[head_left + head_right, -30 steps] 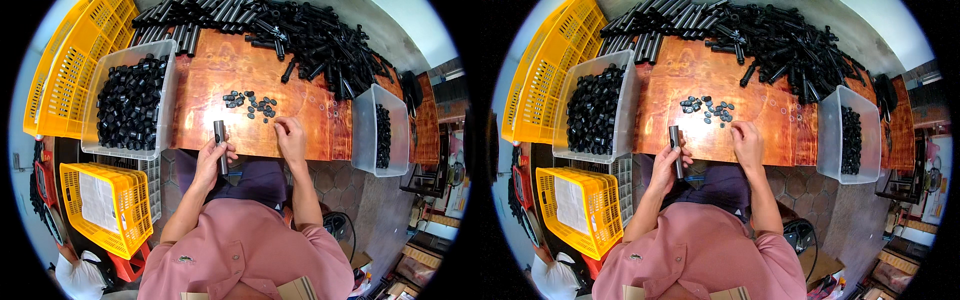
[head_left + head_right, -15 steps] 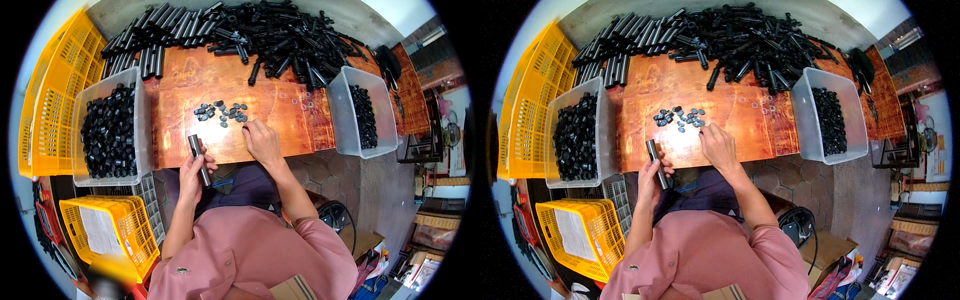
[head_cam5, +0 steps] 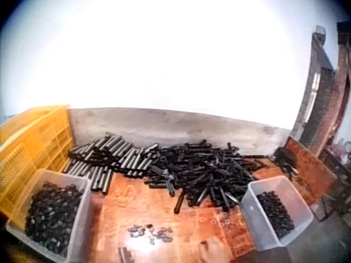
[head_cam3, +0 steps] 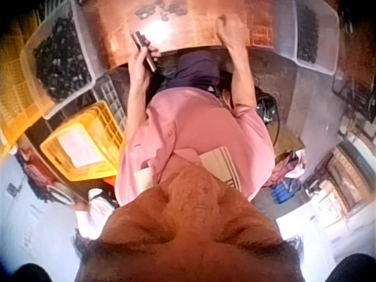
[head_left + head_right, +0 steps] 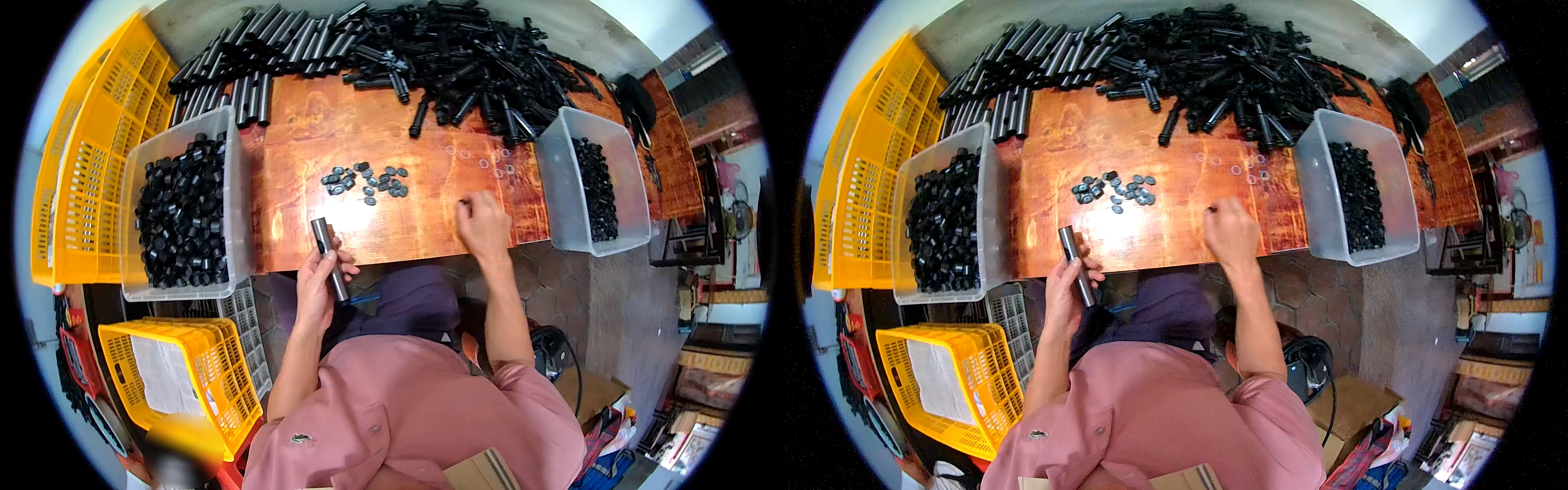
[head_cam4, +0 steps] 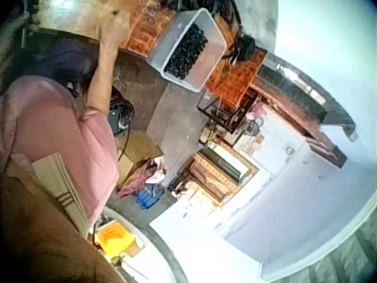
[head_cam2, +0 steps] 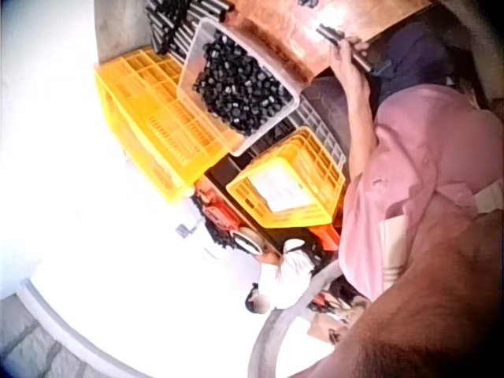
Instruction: The person assembles small black plastic components onto a cylindrical metal rod. They repeatedly pick up a cap-like piece, slide it onto the rod, and then place the assembled unit into a yellow basket. The process is repeated multiple times throughout the clip.
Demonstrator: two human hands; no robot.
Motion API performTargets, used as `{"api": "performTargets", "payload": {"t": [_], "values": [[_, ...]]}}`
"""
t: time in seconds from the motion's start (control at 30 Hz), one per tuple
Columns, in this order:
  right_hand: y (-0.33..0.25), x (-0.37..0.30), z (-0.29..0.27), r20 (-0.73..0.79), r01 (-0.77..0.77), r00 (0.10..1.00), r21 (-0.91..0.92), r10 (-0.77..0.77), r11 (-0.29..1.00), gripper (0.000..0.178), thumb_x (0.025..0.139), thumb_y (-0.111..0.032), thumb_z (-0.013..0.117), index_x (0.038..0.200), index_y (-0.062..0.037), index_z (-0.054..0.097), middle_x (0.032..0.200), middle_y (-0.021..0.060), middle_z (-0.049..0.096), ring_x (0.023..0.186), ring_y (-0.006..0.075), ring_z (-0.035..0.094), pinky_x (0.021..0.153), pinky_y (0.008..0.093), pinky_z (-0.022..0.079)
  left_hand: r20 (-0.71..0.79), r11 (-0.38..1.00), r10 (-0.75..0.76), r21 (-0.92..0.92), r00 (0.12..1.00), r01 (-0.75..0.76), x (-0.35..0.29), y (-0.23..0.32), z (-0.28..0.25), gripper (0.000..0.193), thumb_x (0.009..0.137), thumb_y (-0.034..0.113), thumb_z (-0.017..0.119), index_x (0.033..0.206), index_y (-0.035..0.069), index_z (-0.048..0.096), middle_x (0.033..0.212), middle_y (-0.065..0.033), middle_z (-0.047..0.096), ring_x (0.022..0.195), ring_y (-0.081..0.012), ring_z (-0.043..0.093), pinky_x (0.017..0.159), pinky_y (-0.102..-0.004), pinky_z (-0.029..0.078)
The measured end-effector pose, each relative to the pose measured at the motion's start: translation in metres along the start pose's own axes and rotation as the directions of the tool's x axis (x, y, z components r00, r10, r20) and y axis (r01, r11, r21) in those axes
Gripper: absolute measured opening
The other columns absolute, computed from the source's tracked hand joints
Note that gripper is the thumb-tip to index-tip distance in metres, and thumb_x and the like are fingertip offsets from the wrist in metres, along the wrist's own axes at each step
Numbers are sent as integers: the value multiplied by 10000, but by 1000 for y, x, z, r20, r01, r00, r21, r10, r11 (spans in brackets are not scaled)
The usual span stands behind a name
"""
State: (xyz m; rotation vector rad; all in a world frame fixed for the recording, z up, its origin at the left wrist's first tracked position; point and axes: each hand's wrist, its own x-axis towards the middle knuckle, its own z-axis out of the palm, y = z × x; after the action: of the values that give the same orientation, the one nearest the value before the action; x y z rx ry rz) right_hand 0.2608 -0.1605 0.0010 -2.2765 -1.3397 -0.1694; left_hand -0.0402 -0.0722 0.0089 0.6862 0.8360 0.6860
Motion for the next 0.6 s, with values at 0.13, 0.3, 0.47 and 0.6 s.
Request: {"api": "performTargets", "payload": {"t": [0.13,0.3,0.47,0.6], "values": [[43,14,-20,-158,-140,982,-219,106,966,157,858,-163,672,981,-65,671,937,139,675,830,346,670,698,452,532,23,1000,4,-19,1000,-4,1,-4,-4,390,1014,217,553,1315,-25,496,980,-79,651,809,-165,671,710,-266,511],[13,21,-24,-181,-41,981,128,64,991,155,878,-111,658,1016,-44,680,966,151,682,870,346,678,728,426,539,19,999,5,-35,1000,-4,1,-3,-3,338,1018,205,550,1277,-10,522,968,-76,653,812,-160,674,708,-251,513],[-77,8,13,42,130,986,431,-164,893,116,860,-122,680,943,-43,690,924,130,681,800,317,683,684,402,538,0,999,-3,-35,1000,3,0,-2,-2,323,1020,205,546,1265,-6,531,964,-75,654,806,-157,673,709,-250,515],[-106,15,37,19,192,976,408,-218,893,126,834,-126,715,940,-58,700,887,107,678,771,296,684,648,379,532,18,1000,-7,-28,1000,8,-3,-2,-4,319,1017,212,554,1261,7,537,964,-71,654,804,-148,670,700,-248,515]]}}
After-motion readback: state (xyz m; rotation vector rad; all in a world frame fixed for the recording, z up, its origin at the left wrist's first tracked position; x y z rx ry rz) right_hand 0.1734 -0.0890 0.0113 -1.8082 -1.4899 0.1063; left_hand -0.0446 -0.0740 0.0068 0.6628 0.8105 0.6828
